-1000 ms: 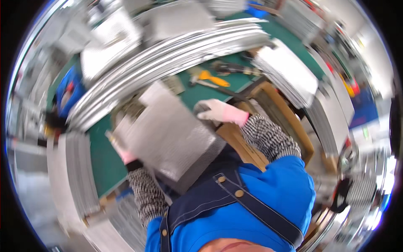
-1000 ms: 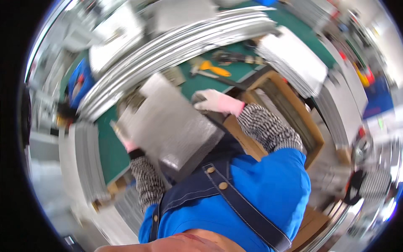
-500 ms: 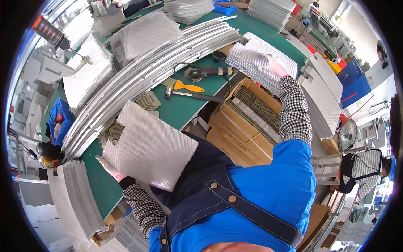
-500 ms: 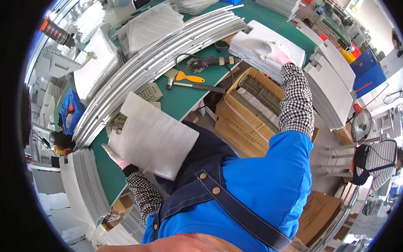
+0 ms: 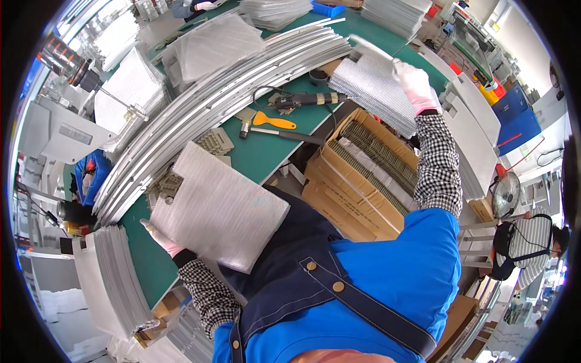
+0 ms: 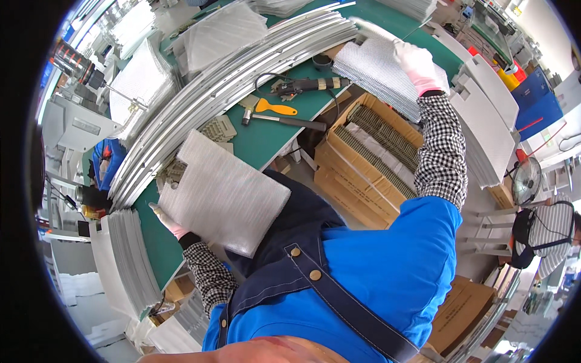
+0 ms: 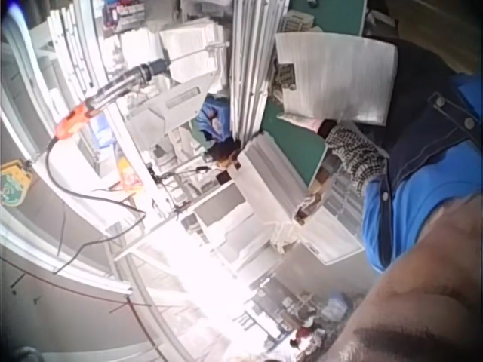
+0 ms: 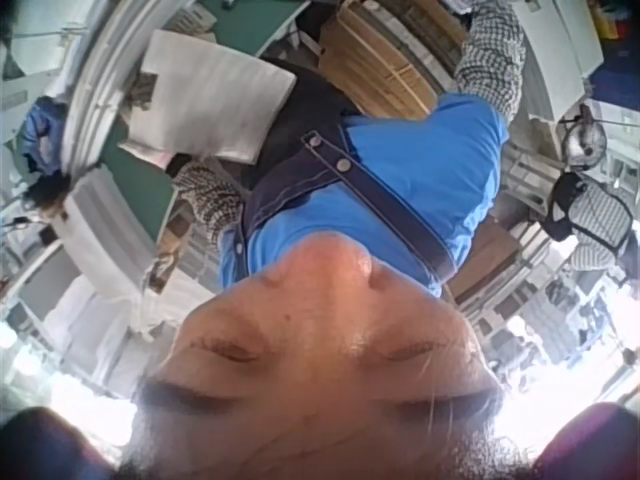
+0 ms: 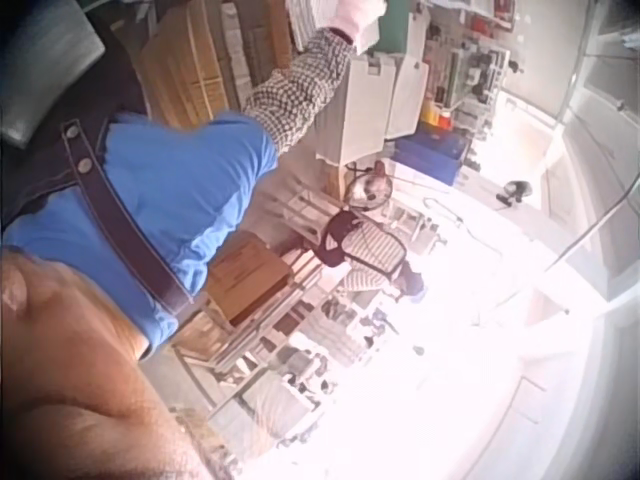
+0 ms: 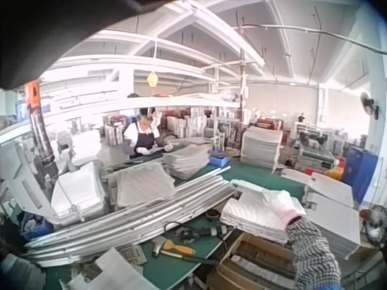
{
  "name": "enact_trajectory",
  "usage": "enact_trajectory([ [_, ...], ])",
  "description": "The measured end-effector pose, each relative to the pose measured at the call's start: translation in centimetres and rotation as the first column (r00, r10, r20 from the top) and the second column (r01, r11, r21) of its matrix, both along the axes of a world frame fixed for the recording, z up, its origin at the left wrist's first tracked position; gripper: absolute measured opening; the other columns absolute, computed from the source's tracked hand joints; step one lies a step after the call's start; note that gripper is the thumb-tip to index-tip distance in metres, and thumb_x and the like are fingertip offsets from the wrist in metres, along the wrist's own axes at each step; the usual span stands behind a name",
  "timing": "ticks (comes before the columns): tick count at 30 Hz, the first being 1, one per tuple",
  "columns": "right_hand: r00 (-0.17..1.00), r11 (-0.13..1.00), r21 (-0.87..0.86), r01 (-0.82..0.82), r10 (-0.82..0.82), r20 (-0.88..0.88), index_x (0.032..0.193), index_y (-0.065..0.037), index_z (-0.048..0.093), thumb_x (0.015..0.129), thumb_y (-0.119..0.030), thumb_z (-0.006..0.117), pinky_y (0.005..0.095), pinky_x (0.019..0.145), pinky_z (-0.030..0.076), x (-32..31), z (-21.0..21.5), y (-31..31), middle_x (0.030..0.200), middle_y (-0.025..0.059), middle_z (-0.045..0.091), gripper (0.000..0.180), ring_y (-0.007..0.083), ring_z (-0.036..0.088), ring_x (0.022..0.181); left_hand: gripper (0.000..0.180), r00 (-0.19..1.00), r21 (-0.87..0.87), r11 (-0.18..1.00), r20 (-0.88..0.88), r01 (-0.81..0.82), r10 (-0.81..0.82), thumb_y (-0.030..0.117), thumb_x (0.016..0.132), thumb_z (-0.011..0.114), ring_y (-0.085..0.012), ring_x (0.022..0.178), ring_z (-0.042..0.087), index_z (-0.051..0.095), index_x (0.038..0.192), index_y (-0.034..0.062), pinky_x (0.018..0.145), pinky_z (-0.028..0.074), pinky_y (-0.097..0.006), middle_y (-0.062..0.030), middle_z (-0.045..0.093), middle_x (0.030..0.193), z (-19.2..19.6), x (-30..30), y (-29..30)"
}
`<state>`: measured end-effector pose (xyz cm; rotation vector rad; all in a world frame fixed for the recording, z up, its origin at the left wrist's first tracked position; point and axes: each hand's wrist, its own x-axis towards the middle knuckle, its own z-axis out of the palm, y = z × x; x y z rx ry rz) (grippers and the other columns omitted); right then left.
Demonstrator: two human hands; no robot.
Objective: The person assembles white mesh panels by inserting mesh sheets into white frames. They pick up a mesh sheet, align it with a frame, and press the edges to secure it. The person repeats this process for multiple units, stacking the finished panels on the table.
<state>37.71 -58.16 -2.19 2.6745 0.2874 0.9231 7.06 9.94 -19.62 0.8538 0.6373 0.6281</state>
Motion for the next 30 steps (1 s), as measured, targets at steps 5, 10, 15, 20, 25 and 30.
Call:
enact_trajectory([
  [5,0.980,0.984,-0.073,-0.161,0.151,-0.133,0.113,-0.011,0.066,0.090,-0.029,0.068,0.0414,0.086,0.055,-3.0,-3.4,2.6,0.102,0.0088,0.070,0.029,0.0246,0.068,0.098,0.063,0.994,0.064,0.992,-0.004,-0.109,0.109,0.048,0.111,0.032,-0.0272,0.144,0.037,0.035,0.156,0.0039,0.122,0.025,-0.048,-0.0087,0.040,0.157,-0.2,0.2,-0.1],
  [10,0.955,0.991,0.126,0.048,-0.009,-0.296,0.143,-0.010,0.051,0.082,-0.046,0.074,0.0495,0.113,0.038,-2.3,-7.5,4.8,0.143,0.0109,0.056,0.074,0.0280,0.048,0.137,0.059,0.980,0.111,0.976,-0.044,-0.186,0.192,0.044,0.112,0.030,-0.0269,0.146,0.033,0.034,0.156,0.0047,0.123,0.022,-0.054,-0.0076,0.037,0.158,-1.4,0.2,0.5],
  [15,0.814,0.977,0.137,0.165,-0.057,-0.578,0.152,-0.013,0.046,0.078,-0.055,0.075,0.0536,0.119,0.029,0.0,-5.8,2.7,0.156,0.0128,0.044,0.090,0.0307,0.038,0.146,0.058,0.995,0.203,0.978,0.093,-0.046,0.027,0.042,0.112,0.030,-0.0272,0.149,0.029,0.033,0.157,0.0056,0.123,0.019,-0.057,-0.0062,0.034,0.160,-4.3,-0.3,2.6],
  [20,0.737,0.915,0.400,0.058,0.231,-0.636,0.151,-0.011,0.046,0.079,-0.049,0.077,0.0463,0.115,0.037,2.9,-4.8,0.3,0.152,0.0164,0.049,0.088,0.0337,0.046,0.141,0.058,0.998,0.212,0.977,0.058,-0.021,0.008,0.040,0.112,0.030,-0.0301,0.151,0.025,0.031,0.158,0.0054,0.123,0.017,-0.058,-0.0070,0.030,0.163,-6.1,-0.7,4.2],
  [25,0.789,0.910,0.415,-0.005,0.259,-0.557,0.144,-0.008,0.053,0.092,-0.029,0.064,0.0441,0.098,0.053,2.8,0.9,-0.7,0.127,0.0216,0.066,0.057,0.0343,0.066,0.114,0.062,0.971,0.110,0.994,0.235,0.012,-0.038,0.042,0.111,0.034,-0.0309,0.149,0.030,0.028,0.159,0.0019,0.124,0.022,-0.053,-0.0111,0.031,0.163,-5.6,-0.3,3.4],
  [30,0.907,1.000,-0.028,0.011,0.002,0.422,0.135,-0.013,0.062,0.101,-0.010,0.046,0.0359,0.076,0.060,-2.0,10.7,1.4,0.106,0.0074,0.075,0.038,0.0254,0.075,0.082,0.075,0.985,0.063,0.998,0.171,-0.005,-0.006,0.056,0.105,0.038,-0.0309,0.144,0.037,0.032,0.157,0.0017,0.121,0.029,-0.048,-0.0117,0.037,0.159,-2.8,-0.4,0.7],
])
